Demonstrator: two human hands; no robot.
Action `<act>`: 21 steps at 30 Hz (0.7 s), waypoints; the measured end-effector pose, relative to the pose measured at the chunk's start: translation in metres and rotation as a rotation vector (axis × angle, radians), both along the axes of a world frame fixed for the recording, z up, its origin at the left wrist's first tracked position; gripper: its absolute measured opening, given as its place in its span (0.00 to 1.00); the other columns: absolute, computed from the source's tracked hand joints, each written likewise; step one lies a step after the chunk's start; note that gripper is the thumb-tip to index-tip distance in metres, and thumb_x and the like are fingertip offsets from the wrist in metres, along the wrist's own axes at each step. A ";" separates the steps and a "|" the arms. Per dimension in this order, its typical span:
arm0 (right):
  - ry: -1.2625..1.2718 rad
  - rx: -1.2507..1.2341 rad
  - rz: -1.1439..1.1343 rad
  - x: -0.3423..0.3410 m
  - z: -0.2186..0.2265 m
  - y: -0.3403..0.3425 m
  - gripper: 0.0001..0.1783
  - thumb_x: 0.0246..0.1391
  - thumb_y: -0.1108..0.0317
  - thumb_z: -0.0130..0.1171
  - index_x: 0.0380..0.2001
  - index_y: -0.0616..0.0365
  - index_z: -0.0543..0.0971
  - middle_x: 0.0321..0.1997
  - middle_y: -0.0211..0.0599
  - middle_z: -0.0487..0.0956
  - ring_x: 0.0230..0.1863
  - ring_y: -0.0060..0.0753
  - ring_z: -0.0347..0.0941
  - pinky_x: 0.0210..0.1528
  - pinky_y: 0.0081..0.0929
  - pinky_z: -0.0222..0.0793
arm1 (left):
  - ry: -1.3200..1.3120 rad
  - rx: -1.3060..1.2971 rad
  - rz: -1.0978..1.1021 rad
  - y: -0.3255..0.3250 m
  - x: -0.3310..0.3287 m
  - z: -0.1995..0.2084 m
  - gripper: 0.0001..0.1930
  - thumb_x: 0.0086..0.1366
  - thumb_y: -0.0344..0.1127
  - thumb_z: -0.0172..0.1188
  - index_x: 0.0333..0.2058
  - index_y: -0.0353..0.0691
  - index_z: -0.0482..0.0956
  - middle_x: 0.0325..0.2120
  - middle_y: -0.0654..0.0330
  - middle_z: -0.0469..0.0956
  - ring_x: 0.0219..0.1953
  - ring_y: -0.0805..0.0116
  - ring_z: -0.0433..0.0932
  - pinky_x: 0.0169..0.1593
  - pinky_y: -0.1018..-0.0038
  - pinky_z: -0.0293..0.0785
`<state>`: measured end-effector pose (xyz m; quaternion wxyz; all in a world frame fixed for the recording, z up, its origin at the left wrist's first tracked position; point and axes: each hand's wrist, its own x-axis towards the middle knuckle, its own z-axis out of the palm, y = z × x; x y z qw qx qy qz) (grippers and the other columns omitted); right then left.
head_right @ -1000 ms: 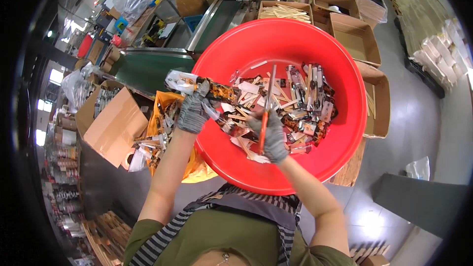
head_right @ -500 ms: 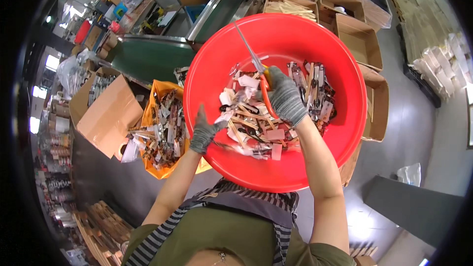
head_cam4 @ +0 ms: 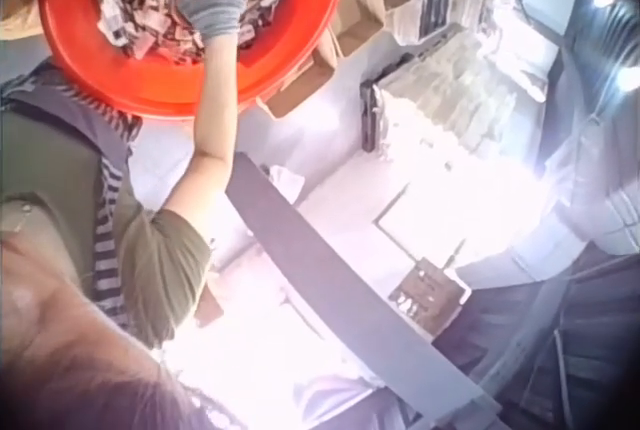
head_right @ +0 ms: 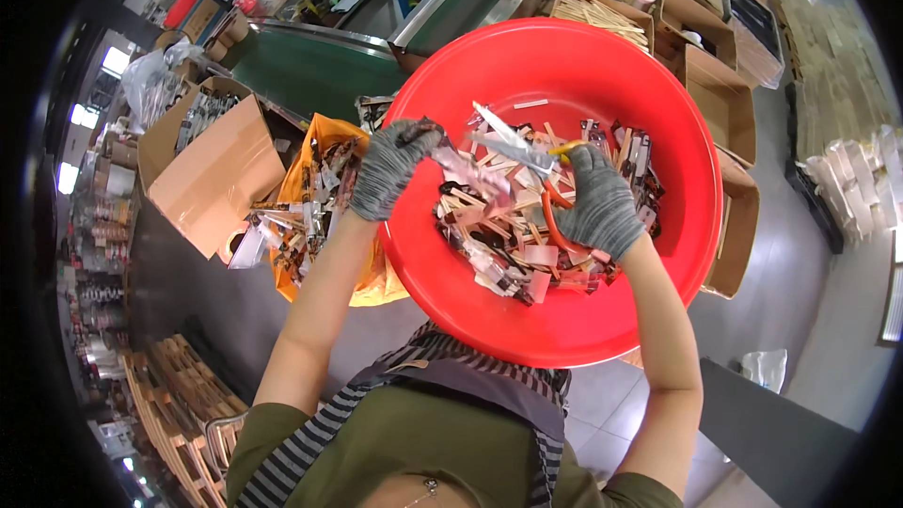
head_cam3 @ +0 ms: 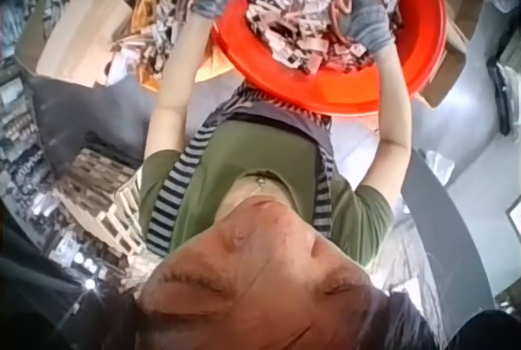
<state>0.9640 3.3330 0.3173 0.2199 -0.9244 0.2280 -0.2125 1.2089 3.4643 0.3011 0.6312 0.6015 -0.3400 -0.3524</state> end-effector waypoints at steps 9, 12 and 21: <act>0.575 -0.282 0.012 0.016 0.071 -0.016 0.37 0.35 0.47 0.59 0.46 0.62 0.66 0.48 0.48 0.67 0.53 0.45 0.62 0.54 0.34 0.60 | -0.566 0.065 -0.159 -0.017 0.003 0.067 0.08 0.52 0.31 0.61 0.30 0.34 0.76 0.25 0.60 0.76 0.28 0.75 0.74 0.35 0.79 0.71; 0.522 -0.412 0.055 0.020 0.077 -0.024 0.37 0.30 0.51 0.63 0.45 0.62 0.68 0.46 0.49 0.68 0.50 0.46 0.64 0.52 0.34 0.62 | -0.854 0.004 -0.186 -0.026 0.005 0.074 0.09 0.50 0.32 0.63 0.29 0.35 0.77 0.26 0.59 0.75 0.29 0.70 0.75 0.36 0.76 0.72; 0.595 -0.274 0.101 0.025 0.072 -0.034 0.25 0.33 0.52 0.62 0.34 0.56 0.75 0.29 0.42 0.75 0.33 0.46 0.72 0.36 0.35 0.68 | -0.808 -0.110 -0.180 -0.039 0.004 0.075 0.07 0.50 0.30 0.62 0.29 0.36 0.77 0.24 0.58 0.74 0.26 0.68 0.74 0.34 0.76 0.72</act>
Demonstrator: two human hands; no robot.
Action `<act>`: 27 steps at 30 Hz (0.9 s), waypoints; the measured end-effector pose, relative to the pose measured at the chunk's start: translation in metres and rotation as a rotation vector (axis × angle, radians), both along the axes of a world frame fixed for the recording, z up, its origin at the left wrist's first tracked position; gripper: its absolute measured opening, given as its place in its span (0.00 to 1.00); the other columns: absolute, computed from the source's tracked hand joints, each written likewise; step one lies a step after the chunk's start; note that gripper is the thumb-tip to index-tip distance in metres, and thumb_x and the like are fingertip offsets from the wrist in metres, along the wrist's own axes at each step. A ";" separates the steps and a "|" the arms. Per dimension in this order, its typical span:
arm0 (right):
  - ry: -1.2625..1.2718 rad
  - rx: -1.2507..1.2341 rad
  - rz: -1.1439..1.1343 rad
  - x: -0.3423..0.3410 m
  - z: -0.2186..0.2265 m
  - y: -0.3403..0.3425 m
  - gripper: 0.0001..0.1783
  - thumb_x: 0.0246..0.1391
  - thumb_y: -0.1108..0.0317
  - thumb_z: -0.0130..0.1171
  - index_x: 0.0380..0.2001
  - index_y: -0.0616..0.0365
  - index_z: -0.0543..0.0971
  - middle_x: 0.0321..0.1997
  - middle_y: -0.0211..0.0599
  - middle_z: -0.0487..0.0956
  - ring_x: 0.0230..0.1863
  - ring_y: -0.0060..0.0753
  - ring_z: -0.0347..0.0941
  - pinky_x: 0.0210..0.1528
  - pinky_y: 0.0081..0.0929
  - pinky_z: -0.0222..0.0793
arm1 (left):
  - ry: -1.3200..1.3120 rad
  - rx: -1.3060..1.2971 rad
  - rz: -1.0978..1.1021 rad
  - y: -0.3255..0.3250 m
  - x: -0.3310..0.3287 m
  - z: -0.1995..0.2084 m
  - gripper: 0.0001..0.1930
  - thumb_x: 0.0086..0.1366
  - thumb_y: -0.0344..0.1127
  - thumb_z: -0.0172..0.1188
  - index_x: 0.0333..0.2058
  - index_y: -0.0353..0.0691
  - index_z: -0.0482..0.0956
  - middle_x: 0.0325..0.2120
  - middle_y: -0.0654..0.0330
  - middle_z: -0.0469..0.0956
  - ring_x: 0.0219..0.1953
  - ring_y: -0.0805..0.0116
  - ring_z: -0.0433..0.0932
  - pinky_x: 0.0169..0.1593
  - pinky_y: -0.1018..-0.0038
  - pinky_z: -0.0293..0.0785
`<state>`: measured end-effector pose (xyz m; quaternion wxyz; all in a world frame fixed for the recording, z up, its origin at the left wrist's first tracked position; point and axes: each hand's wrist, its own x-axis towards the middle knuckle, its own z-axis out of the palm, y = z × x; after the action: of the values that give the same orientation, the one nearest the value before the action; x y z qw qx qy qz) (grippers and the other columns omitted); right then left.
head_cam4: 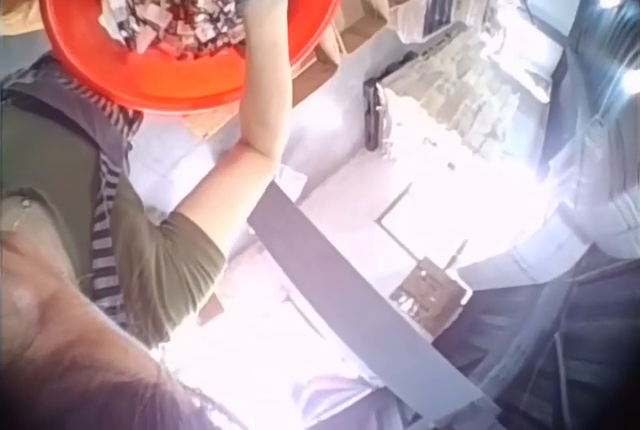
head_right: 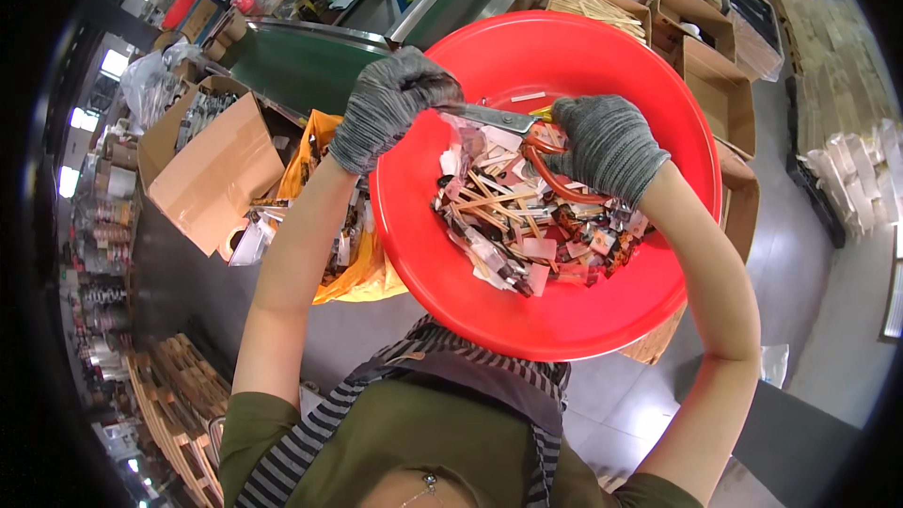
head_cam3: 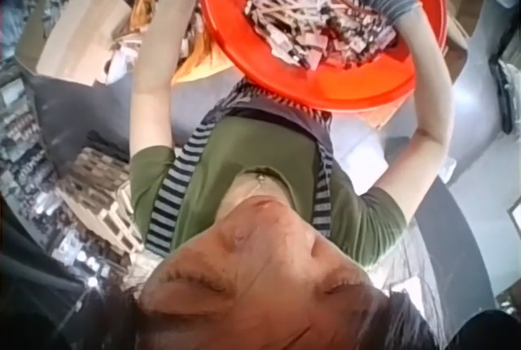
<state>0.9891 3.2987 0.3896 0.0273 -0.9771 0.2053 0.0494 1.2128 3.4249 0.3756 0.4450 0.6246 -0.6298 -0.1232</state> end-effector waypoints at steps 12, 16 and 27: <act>-0.327 0.322 -0.137 0.003 -0.147 0.013 0.20 0.44 0.55 0.56 0.36 0.57 0.68 0.28 0.43 0.73 0.32 0.44 0.72 0.38 0.36 0.67 | 0.585 -0.150 0.457 0.056 0.058 -0.011 0.06 0.53 0.30 0.60 0.31 0.36 0.77 0.22 0.66 0.75 0.22 0.81 0.69 0.26 0.86 0.65; -0.540 0.883 -0.415 0.016 -0.328 0.085 0.14 0.49 0.59 0.54 0.31 0.57 0.68 0.25 0.36 0.73 0.29 0.37 0.71 0.33 0.37 0.69 | 0.715 -0.188 0.513 0.090 0.105 -0.018 0.08 0.53 0.33 0.61 0.31 0.36 0.76 0.22 0.65 0.74 0.21 0.79 0.69 0.25 0.86 0.64; -0.396 0.586 -0.666 0.024 -0.381 0.175 0.14 0.39 0.64 0.62 0.27 0.57 0.70 0.22 0.38 0.74 0.23 0.35 0.70 0.26 0.32 0.66 | 0.742 -0.242 0.776 0.184 0.173 -0.033 0.09 0.58 0.37 0.55 0.33 0.37 0.74 0.25 0.62 0.74 0.20 0.78 0.67 0.23 0.85 0.62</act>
<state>1.0135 3.4740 0.0088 0.3542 -0.8001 0.4750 -0.0934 1.3858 3.6092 0.3426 0.7188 0.6698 -0.1640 -0.0887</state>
